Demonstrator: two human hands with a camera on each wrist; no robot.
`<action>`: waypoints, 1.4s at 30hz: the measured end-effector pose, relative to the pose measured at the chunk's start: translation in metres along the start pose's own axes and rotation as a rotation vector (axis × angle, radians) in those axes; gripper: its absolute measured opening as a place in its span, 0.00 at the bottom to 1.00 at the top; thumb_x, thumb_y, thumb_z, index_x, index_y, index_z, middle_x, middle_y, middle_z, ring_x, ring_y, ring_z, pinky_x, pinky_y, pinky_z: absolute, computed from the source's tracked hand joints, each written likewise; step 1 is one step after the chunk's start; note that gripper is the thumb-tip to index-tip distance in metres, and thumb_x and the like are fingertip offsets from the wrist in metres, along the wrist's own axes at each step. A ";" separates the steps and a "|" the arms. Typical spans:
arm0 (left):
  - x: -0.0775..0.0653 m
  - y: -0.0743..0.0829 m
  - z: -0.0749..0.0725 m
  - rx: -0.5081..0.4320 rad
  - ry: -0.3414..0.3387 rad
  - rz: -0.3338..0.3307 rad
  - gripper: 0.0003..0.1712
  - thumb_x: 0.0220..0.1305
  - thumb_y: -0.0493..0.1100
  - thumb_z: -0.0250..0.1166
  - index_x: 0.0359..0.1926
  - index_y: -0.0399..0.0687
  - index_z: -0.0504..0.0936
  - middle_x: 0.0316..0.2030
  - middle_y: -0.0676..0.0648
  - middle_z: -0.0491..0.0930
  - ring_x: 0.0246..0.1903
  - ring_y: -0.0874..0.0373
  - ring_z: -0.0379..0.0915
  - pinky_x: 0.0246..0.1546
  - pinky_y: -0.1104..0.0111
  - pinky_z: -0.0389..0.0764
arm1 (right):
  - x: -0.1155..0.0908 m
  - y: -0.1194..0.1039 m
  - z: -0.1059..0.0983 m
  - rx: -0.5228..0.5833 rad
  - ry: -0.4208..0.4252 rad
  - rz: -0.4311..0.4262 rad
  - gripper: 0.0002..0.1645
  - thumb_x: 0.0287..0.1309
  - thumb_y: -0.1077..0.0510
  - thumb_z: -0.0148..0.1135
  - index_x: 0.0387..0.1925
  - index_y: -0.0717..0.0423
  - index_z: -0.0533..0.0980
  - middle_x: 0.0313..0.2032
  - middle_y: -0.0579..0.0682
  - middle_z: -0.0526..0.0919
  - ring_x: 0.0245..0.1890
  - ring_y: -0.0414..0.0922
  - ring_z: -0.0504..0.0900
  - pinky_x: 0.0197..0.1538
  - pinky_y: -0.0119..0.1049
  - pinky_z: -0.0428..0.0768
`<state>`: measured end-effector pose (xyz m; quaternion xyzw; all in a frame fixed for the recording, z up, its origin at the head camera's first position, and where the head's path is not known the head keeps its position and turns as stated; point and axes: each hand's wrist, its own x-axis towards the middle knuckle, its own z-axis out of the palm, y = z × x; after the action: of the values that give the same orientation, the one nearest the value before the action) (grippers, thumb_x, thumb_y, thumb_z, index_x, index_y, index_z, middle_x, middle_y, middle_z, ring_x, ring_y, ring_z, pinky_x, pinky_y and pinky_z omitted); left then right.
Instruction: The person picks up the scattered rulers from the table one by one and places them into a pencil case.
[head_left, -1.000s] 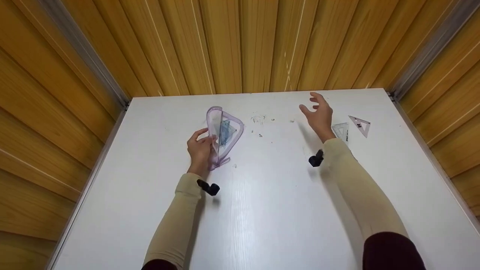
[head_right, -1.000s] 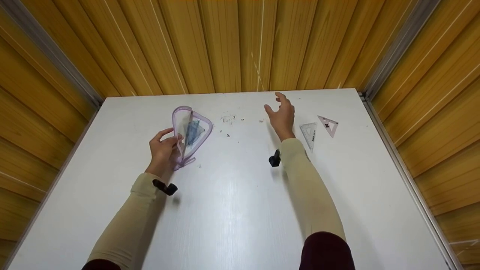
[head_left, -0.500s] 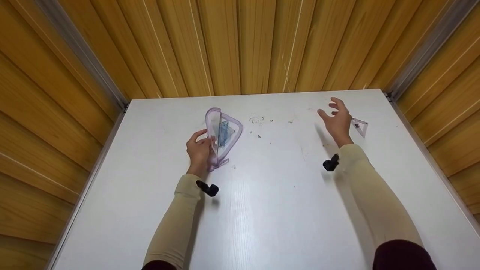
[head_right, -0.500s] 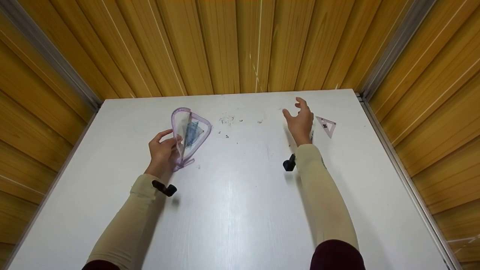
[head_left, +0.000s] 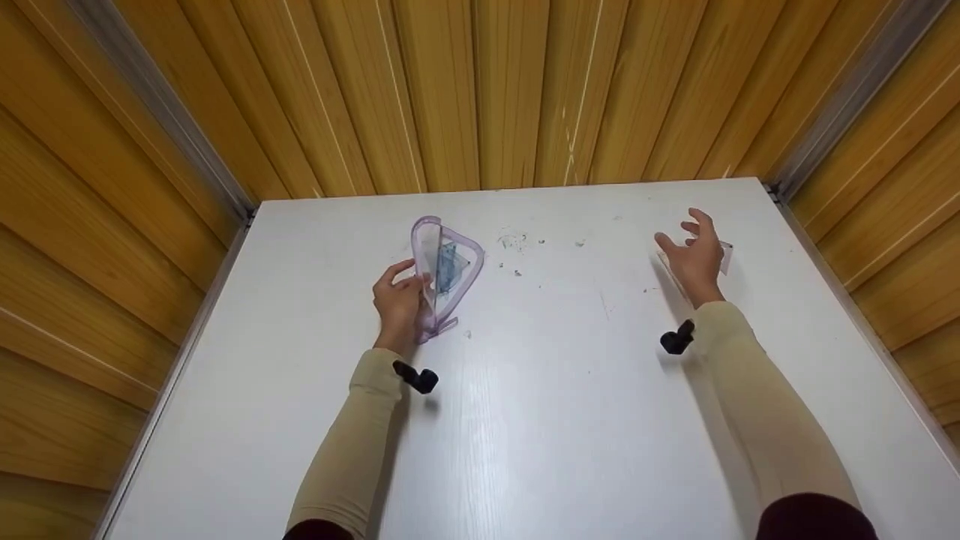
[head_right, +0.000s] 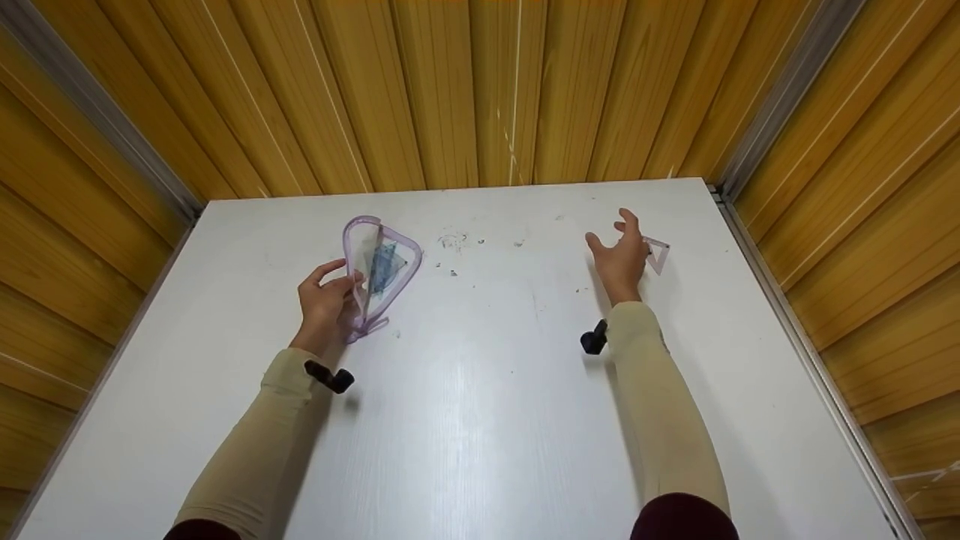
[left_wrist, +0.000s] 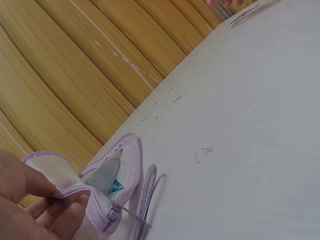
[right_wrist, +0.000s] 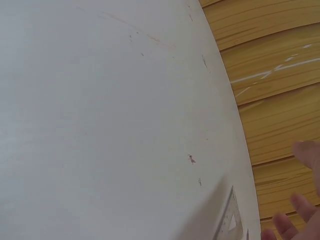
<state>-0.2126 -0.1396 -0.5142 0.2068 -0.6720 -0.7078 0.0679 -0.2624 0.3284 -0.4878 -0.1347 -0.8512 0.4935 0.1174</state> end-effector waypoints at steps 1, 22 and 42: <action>0.000 0.000 0.000 0.001 0.002 0.000 0.21 0.68 0.34 0.67 0.61 0.47 0.81 0.43 0.40 0.88 0.42 0.49 0.84 0.41 0.65 0.83 | 0.000 0.002 -0.001 0.004 -0.002 0.013 0.49 0.66 0.48 0.68 0.80 0.48 0.53 0.73 0.58 0.67 0.68 0.59 0.65 0.67 0.49 0.68; 0.000 -0.001 0.002 -0.002 0.015 0.009 0.20 0.67 0.33 0.67 0.59 0.47 0.83 0.43 0.39 0.88 0.40 0.50 0.85 0.34 0.69 0.83 | -0.011 0.023 -0.009 -0.198 -0.051 0.204 0.54 0.65 0.46 0.68 0.82 0.49 0.48 0.77 0.60 0.57 0.73 0.64 0.54 0.70 0.62 0.58; -0.001 0.001 0.001 0.013 0.004 0.012 0.20 0.67 0.35 0.68 0.59 0.48 0.82 0.44 0.40 0.88 0.44 0.50 0.85 0.40 0.66 0.82 | -0.013 0.026 -0.011 -0.320 -0.071 0.133 0.39 0.67 0.61 0.63 0.76 0.61 0.61 0.69 0.65 0.71 0.67 0.68 0.62 0.66 0.63 0.57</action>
<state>-0.2118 -0.1388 -0.5133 0.2045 -0.6779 -0.7025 0.0720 -0.2436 0.3457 -0.5062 -0.1902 -0.9117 0.3629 0.0317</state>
